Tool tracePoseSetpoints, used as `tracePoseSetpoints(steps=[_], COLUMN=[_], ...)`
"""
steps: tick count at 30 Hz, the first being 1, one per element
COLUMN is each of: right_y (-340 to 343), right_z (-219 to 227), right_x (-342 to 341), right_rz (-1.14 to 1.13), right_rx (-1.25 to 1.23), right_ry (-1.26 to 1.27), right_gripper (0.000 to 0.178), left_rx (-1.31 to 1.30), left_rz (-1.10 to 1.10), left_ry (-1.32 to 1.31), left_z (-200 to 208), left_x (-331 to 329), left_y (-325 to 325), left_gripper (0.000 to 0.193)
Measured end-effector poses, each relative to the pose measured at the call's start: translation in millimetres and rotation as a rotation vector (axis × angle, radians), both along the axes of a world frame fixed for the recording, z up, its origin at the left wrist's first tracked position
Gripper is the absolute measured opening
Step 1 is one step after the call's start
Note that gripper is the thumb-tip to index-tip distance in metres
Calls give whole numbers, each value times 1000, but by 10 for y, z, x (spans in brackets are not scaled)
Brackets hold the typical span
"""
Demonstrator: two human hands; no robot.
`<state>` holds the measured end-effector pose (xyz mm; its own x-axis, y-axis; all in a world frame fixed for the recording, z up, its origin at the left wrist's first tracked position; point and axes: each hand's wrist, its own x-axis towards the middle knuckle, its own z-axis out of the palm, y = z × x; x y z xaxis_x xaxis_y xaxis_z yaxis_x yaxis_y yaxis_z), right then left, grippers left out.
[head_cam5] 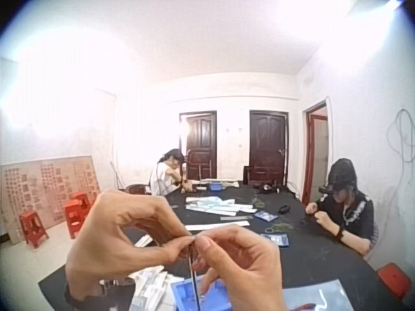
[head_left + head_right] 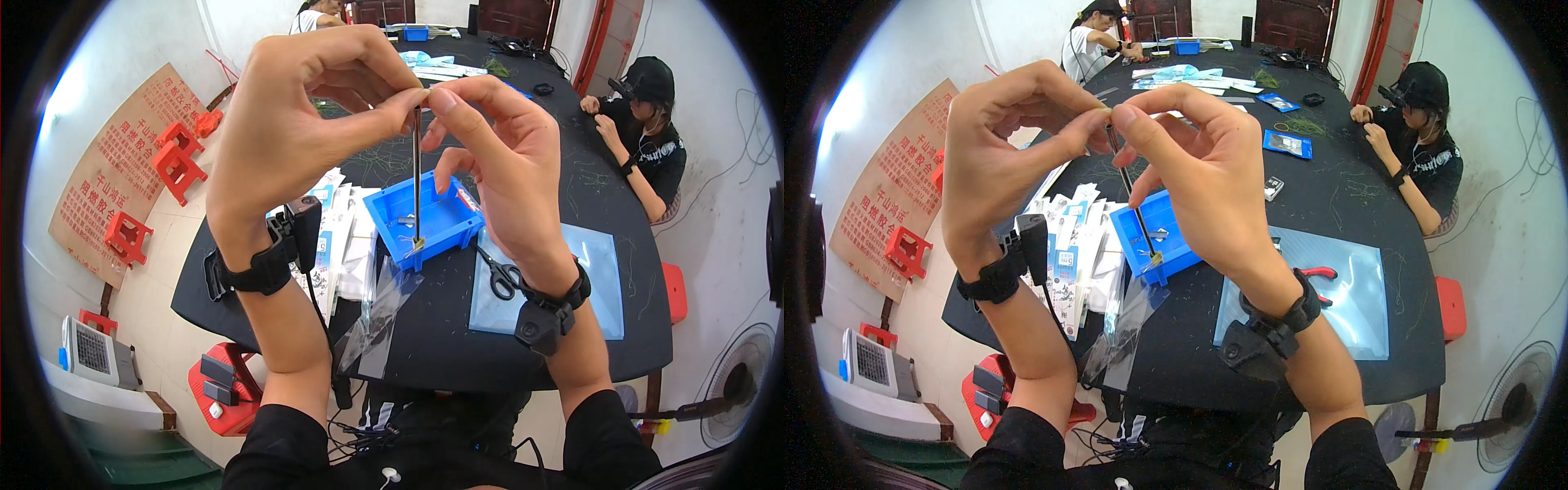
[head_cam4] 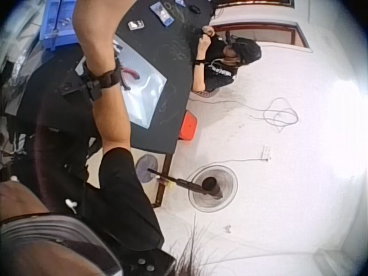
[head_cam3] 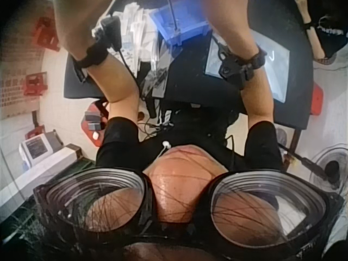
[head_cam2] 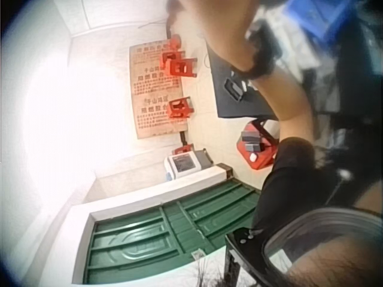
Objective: The person threads a piece of line through a hook's eye and wraps it around the shank before pulling it tight. Then, they use a pair of pliers to trim the excess line from the knot.
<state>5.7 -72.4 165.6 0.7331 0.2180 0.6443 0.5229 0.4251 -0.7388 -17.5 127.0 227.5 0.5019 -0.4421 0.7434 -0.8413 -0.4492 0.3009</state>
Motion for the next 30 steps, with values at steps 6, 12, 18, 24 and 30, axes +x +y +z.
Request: tracePoseSetpoints(steps=[6, 12, 18, 24, 30], right_y=[7, 35, 44, 14, -50], right_z=[12, -2, -13, -5, 15], right_x=[-37, -49, -42, -24, 11], right_rz=[-131, -205, -260, -324, -398], right_rx=[-26, -53, -71, -88, -131], right_ry=[-161, -222, -266, -357, -425], right_gripper=[21, 12, 9, 8, 9], left_rx=[-101, -61, -50, -33, -36], left_rz=[-86, -29, -59, -93, -58], left_ry=[111, 318, 268, 252, 306], left_z=[-37, -38, -53, -68, -48], left_x=[33, -24, -39, -8, -15], left_y=[0, -15, -55, -88, -53], left_gripper=[17, 30, 29, 27, 29])
